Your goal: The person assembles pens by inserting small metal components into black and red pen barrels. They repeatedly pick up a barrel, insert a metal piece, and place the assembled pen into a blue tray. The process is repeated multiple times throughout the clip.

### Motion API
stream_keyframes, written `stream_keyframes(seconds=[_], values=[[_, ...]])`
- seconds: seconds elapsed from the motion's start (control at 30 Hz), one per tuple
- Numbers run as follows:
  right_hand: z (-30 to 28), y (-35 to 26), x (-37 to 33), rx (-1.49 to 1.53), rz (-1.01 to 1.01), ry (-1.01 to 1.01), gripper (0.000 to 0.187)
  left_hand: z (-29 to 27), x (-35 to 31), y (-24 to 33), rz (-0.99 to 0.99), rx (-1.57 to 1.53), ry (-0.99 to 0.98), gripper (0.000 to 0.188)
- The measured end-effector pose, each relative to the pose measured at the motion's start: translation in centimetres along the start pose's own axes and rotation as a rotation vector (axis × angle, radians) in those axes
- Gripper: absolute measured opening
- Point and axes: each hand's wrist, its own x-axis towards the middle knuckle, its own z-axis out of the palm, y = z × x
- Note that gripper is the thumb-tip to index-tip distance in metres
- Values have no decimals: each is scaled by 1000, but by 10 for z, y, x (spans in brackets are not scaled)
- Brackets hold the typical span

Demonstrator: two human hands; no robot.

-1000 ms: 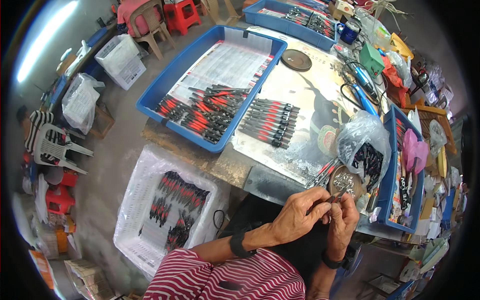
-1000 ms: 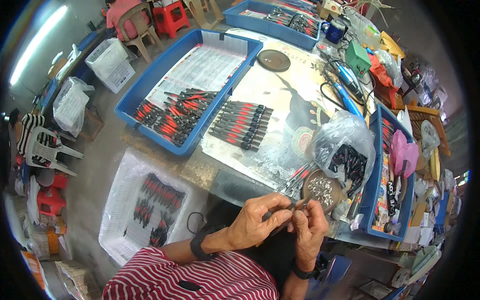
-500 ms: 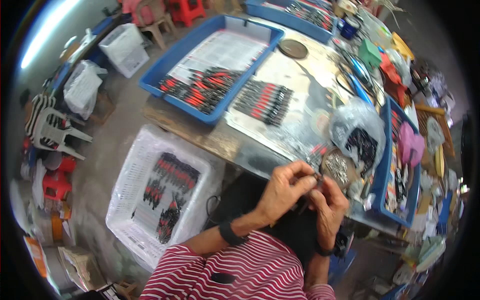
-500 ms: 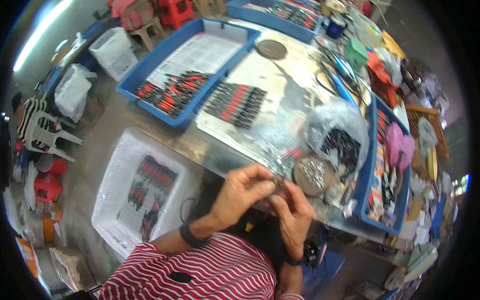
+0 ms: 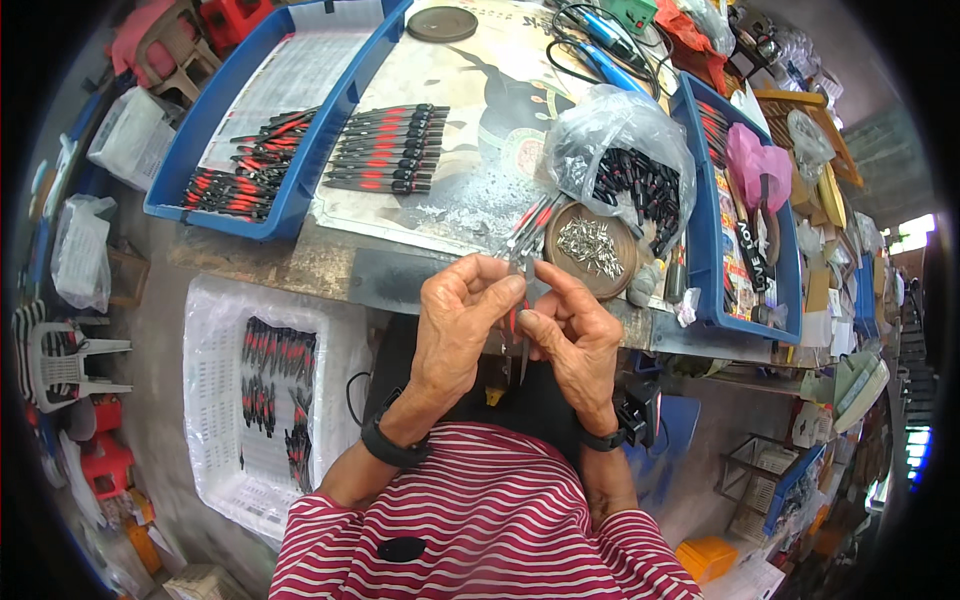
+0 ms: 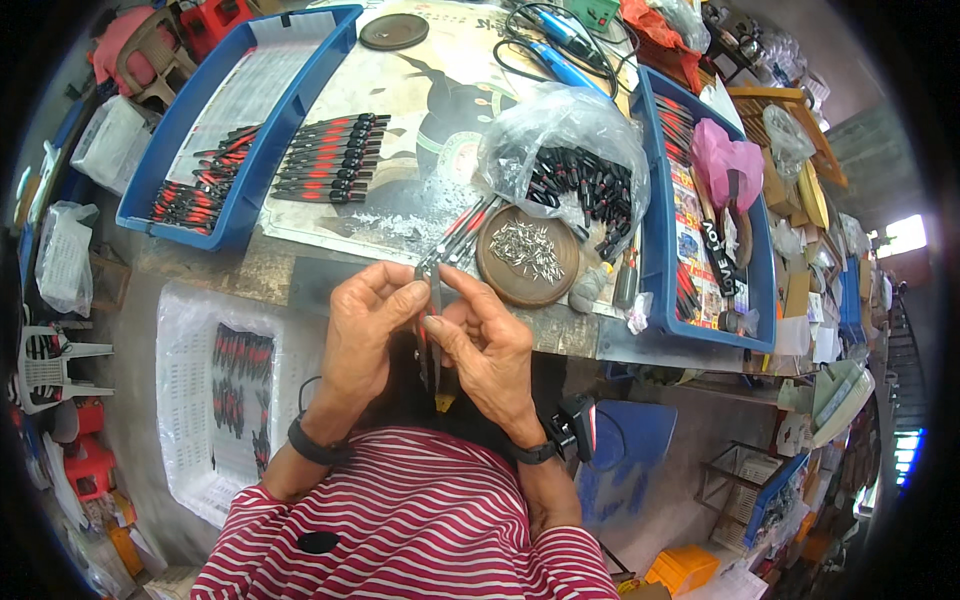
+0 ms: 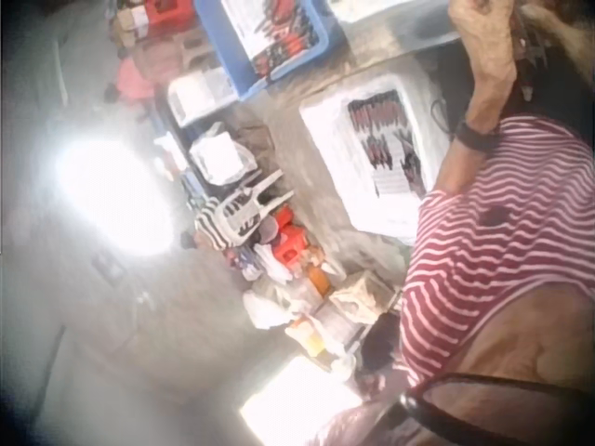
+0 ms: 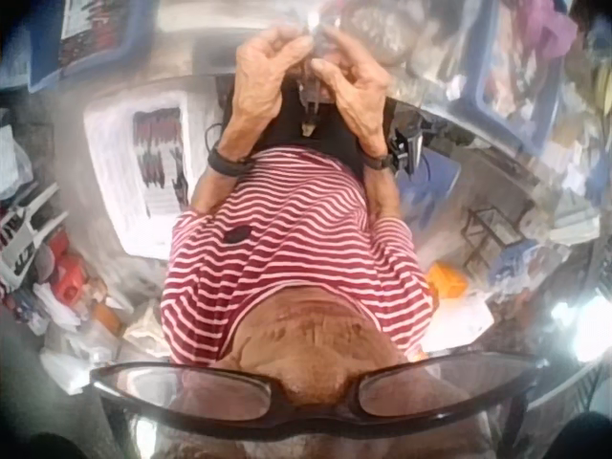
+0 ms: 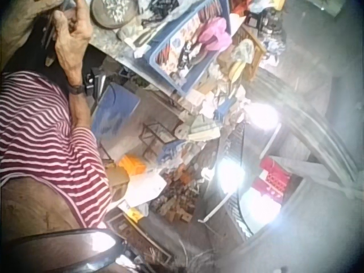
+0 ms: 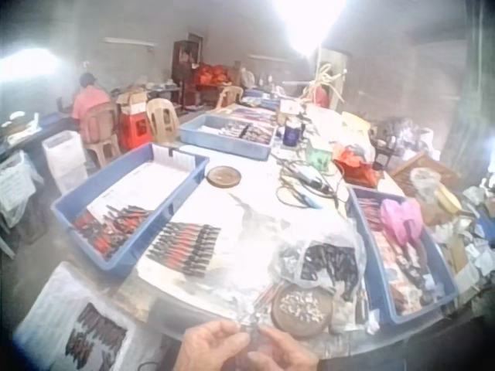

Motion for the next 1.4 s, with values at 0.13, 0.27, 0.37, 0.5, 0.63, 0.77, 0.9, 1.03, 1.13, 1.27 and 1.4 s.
stream_keyframes(seconds=[0.13, 0.27, 0.37, 0.5, 0.63, 0.77, 0.9, 1.03, 1.13, 1.27, 1.4], values=[[-1, 5, 2, 15, 24, -22, 48, -3, 4, -8, -8, 10, 17, 18], [-1, 8, 4, -24, 35, -29, 48, -5, 6, -11, -19, -2, 28, 20], [-2, 10, 5, -28, 32, -44, 49, -6, 7, -12, -42, 24, 43, 20], [-3, 14, 7, -36, 35, -52, 49, -8, 8, -14, -41, 18, 33, 19], [-3, 16, 7, -20, 48, -46, 49, -7, 10, -16, -37, 20, 36, 17], [-3, 18, 8, -34, 38, -15, 48, -5, 11, -18, -33, 30, 52, 15], [-4, 19, 7, -41, 34, -7, 48, -4, 12, -21, -34, 51, 35, 14], [-5, 21, 6, -22, 50, 4, 48, -2, 13, -23, -33, 57, 37, 14], [-7, 22, 4, -70, 69, -10, 49, -2, 13, -23, -38, 84, 37, 13], [-4, 25, 2, -64, 36, 14, 49, -2, 13, -24, -28, 33, 9, 13], [-2, 25, -1, -157, -11, 37, 48, -5, 15, -26, -41, 23, -7, 14]])
